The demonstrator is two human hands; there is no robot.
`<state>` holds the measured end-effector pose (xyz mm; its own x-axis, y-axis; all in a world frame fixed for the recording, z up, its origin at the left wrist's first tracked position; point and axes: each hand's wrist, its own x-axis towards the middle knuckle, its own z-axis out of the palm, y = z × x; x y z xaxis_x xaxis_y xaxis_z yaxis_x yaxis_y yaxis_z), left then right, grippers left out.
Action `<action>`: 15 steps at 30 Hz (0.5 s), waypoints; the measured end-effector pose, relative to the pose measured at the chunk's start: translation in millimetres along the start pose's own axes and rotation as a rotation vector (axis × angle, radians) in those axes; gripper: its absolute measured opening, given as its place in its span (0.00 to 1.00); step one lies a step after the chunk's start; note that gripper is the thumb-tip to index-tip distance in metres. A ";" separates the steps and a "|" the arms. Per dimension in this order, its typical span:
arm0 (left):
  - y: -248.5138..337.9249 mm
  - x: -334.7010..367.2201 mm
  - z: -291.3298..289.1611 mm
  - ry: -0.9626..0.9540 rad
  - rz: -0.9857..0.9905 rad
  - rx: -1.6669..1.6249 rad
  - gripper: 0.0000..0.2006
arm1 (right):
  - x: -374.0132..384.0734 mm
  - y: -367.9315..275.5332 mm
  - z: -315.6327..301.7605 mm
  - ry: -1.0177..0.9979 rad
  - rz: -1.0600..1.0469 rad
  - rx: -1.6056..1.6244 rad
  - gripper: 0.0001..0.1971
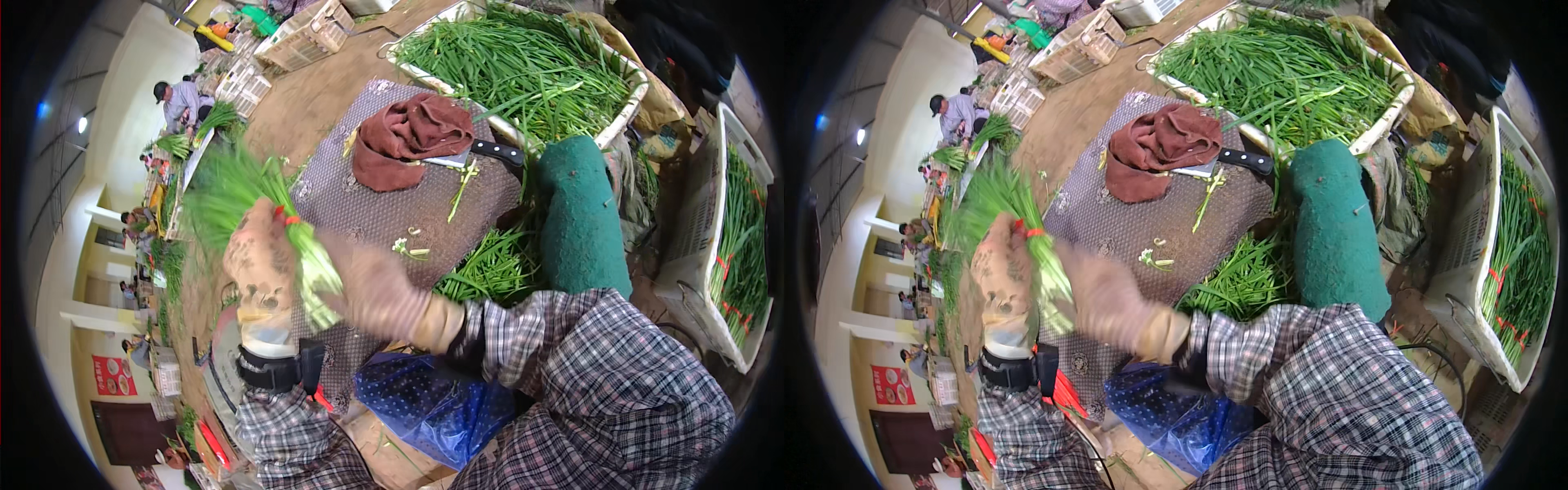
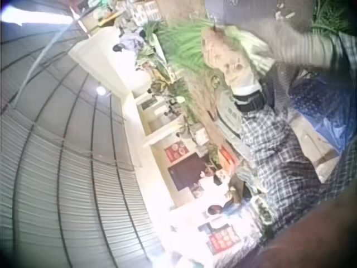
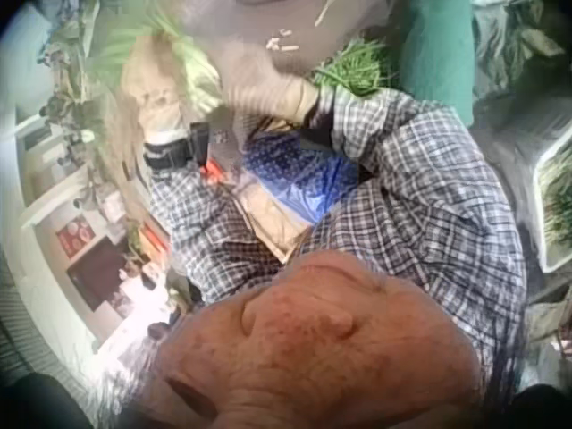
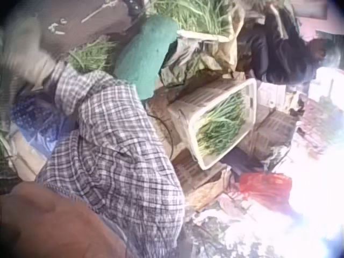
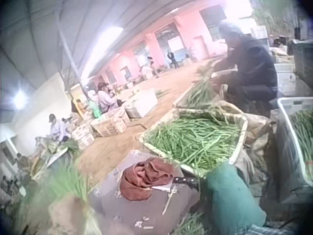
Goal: The person is trimming roots, cleaning, and bundling green garlic chives using a knife and red ties for packaging.
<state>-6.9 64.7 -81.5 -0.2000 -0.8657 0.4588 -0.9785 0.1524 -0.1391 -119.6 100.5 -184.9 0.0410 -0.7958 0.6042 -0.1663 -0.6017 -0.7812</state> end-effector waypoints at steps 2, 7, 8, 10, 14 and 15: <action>-35.0 -15.6 -5.8 -0.019 -0.011 -0.044 0.03 | -47.1 -25.5 6.5 -0.653 0.182 0.086 0.29; -127.8 -24.7 -49.6 -0.033 -0.367 -0.087 0.02 | -127.3 -41.0 -63.6 -1.542 -0.341 0.581 0.17; -107.6 -17.9 -66.3 -0.070 -0.312 -0.019 0.01 | -96.8 -44.3 -95.1 -1.712 -0.338 0.580 0.16; -73.9 -16.6 -62.7 -0.069 -0.283 -0.016 0.02 | -56.8 -28.5 -131.1 -1.762 -0.067 0.561 0.16; -32.5 -52.7 -42.1 -0.134 -0.116 -0.052 0.02 | 16.6 44.1 -182.6 -0.956 -0.025 -0.178 0.15; -35.5 -55.7 -24.7 -0.228 -0.217 -0.053 0.03 | 31.8 65.5 -186.5 -0.811 0.122 -0.551 0.17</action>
<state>37.8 119.3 -80.4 0.0242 -0.9643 0.2637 -0.9995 -0.0280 -0.0109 -313.0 48.5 -187.6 0.6212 -0.7803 0.0728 -0.6417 -0.5598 -0.5242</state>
